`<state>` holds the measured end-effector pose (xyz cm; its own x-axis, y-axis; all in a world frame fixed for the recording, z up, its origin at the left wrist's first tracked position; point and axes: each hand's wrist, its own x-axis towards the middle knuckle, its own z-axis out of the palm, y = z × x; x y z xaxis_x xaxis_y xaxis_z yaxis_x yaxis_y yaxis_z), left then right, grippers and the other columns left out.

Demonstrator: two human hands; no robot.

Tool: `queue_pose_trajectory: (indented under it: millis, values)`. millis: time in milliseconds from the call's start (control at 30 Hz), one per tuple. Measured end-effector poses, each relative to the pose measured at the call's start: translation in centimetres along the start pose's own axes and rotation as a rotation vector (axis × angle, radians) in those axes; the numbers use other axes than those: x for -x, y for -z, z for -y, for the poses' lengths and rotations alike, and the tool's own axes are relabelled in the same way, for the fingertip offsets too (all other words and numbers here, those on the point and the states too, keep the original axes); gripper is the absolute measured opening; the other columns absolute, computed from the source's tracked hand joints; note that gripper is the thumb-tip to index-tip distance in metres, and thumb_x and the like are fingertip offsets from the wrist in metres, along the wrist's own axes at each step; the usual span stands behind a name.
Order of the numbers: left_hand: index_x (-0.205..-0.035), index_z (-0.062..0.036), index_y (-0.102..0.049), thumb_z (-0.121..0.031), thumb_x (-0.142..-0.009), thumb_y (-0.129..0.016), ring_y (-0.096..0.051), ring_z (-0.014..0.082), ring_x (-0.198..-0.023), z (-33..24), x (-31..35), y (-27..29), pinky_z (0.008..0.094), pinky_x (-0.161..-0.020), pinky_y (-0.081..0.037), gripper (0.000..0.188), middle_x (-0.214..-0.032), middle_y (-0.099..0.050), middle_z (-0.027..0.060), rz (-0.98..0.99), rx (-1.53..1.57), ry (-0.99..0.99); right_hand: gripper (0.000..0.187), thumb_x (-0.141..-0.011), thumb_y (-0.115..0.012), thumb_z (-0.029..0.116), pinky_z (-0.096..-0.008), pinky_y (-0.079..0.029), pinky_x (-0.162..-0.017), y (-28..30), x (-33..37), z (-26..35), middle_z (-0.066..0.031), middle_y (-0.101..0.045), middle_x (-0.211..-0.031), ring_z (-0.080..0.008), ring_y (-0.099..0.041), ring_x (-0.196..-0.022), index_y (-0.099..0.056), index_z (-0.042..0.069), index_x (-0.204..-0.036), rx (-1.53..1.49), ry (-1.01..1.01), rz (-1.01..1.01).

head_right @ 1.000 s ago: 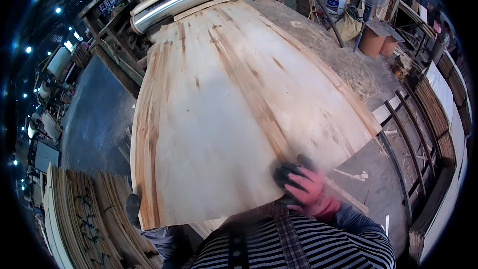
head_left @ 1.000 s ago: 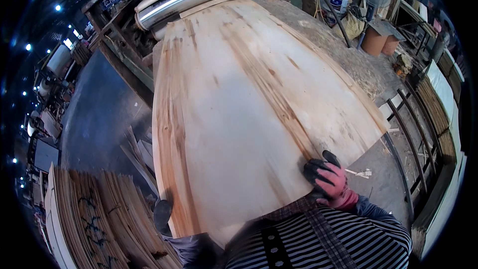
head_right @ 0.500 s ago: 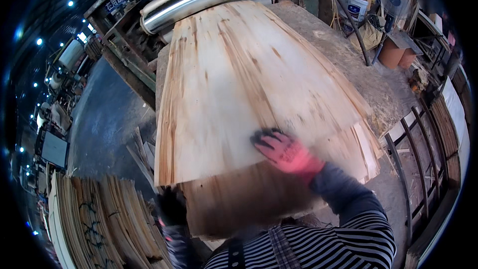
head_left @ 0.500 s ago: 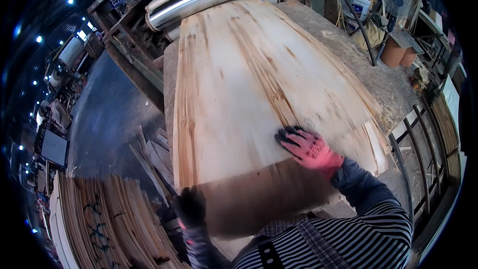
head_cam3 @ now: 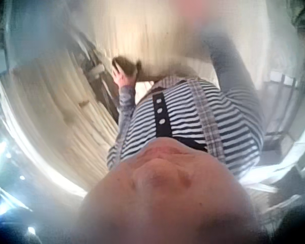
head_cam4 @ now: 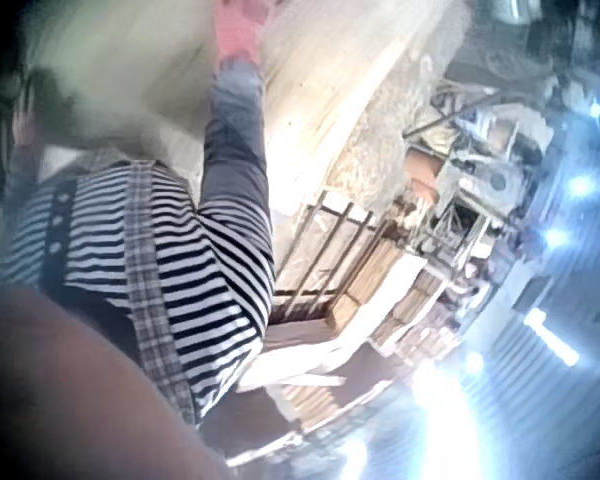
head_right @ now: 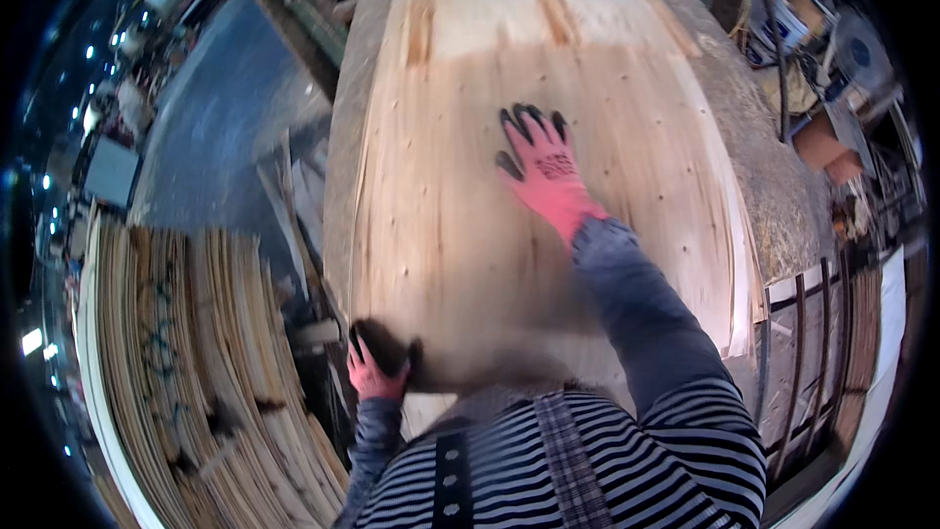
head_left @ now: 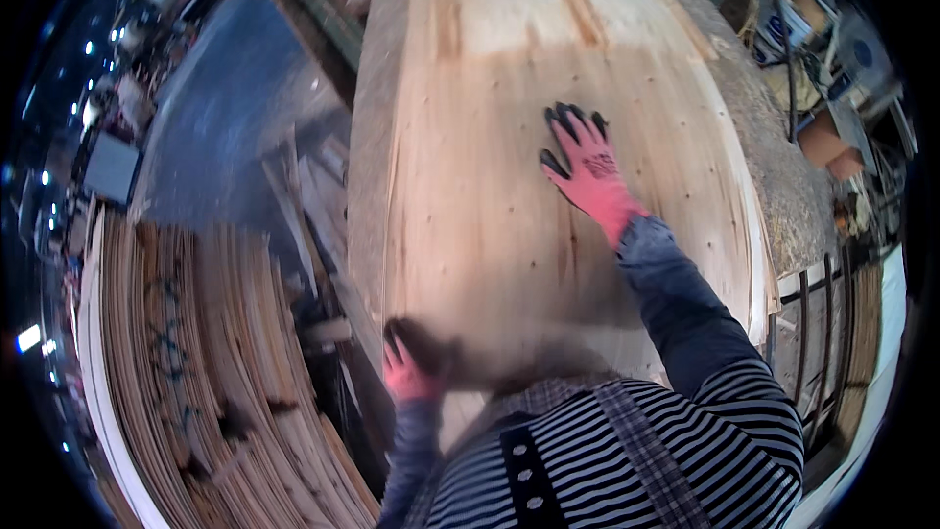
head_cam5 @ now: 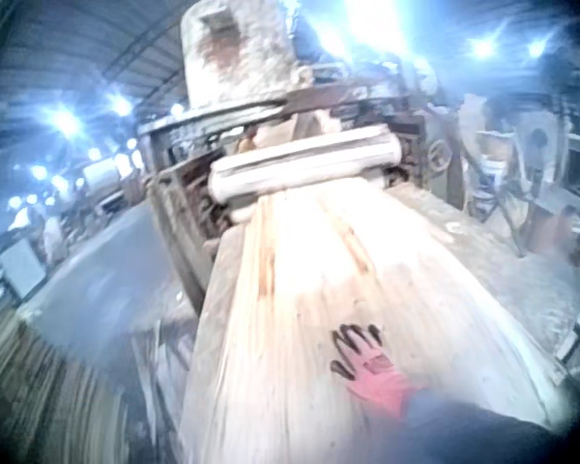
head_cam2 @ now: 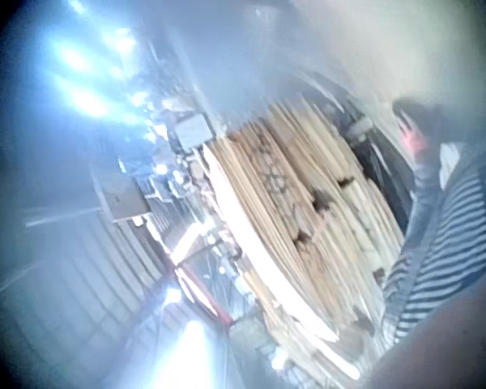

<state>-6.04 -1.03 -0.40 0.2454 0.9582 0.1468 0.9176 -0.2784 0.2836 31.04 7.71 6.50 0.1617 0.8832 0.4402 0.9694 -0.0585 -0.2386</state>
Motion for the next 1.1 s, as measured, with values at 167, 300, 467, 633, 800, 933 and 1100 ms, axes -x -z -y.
queue_pose_trajectory:
  millis: [167,300,467,633,800,933,1100]
  values:
    - [-0.125,-0.0044,-0.032,-0.041,-0.055,-0.070,-0.046,0.0359,-0.099,1.0,-2.7,1.7,0.0390,-0.085,-0.038,0.088,-0.110,-0.043,0.0228,0.113,0.006,0.127,0.056,-0.072,-0.057,0.026,-0.0452,-0.020,-0.099,2.8,12.0,1.4,-0.0171,-0.034,-0.125,-0.0317,-0.029,-0.117,-0.039,0.003,-0.120,-0.116,-0.041,0.140]
    - [-0.121,-0.0065,-0.039,-0.036,-0.060,-0.069,-0.046,0.0316,-0.102,3.1,-4.7,3.5,0.0351,-0.088,-0.037,0.074,-0.111,-0.048,0.0198,0.333,0.196,0.265,0.058,-0.070,-0.061,0.027,-0.0466,-0.021,-0.098,5.7,19.1,3.6,-0.0180,-0.034,-0.124,-0.0345,-0.030,-0.116,-0.041,0.002,-0.117,-0.126,-0.020,0.238]
    - [-0.116,-0.0086,-0.046,-0.028,-0.062,-0.069,-0.044,0.0298,-0.107,3.5,-5.3,4.3,0.0352,-0.090,-0.036,0.061,-0.113,-0.047,0.0156,0.181,0.283,-0.136,0.069,-0.062,-0.068,0.031,-0.0482,-0.022,-0.097,5.9,26.5,6.9,-0.0202,-0.031,-0.124,-0.0405,-0.028,-0.115,-0.039,0.004,-0.119,-0.083,-0.020,0.408]
    - [-0.125,-0.0045,-0.033,-0.014,-0.070,-0.062,-0.035,0.0253,-0.116,3.0,-5.1,6.2,0.0316,-0.096,-0.030,0.063,-0.127,-0.036,0.0140,0.344,0.786,-0.237,0.075,-0.061,-0.067,0.040,-0.0505,-0.024,-0.095,5.1,28.0,9.0,-0.0203,-0.031,-0.124,-0.0393,-0.030,-0.114,-0.037,0.004,-0.119,0.003,0.090,0.371]
    - [-0.121,0.0028,-0.036,0.002,-0.077,-0.051,-0.047,0.0211,-0.105,-2.5,-5.8,15.8,0.0292,-0.090,-0.036,0.047,-0.120,-0.043,0.0168,0.424,1.493,-0.089,0.081,-0.057,-0.072,0.032,-0.0506,-0.025,-0.094,7.2,26.1,9.5,-0.0212,-0.029,-0.126,-0.0435,-0.028,-0.114,-0.031,0.004,-0.122,-0.084,0.133,0.149]
    - [-0.120,0.0040,-0.037,-0.003,-0.078,-0.053,-0.048,0.0244,-0.105,-0.1,-6.7,13.7,0.0313,-0.088,-0.037,0.045,-0.117,-0.045,0.0187,-0.074,0.988,-0.714,0.073,-0.055,-0.072,0.032,-0.0506,-0.026,-0.094,10.2,23.9,8.5,-0.0213,-0.036,-0.121,-0.0409,-0.034,-0.112,-0.042,0.003,-0.115,-0.223,0.074,0.059]
    - [-0.122,0.0036,-0.033,-0.016,-0.082,-0.051,-0.046,0.0196,-0.106,0.7,-3.5,5.9,0.0296,-0.087,-0.038,0.048,-0.120,-0.043,0.0140,-0.187,1.121,-0.631,0.075,-0.054,-0.073,0.033,-0.0488,-0.024,-0.096,9.8,23.2,7.4,-0.0183,-0.038,-0.121,-0.0382,-0.034,-0.114,-0.042,0.003,-0.116,-0.248,0.087,0.170]
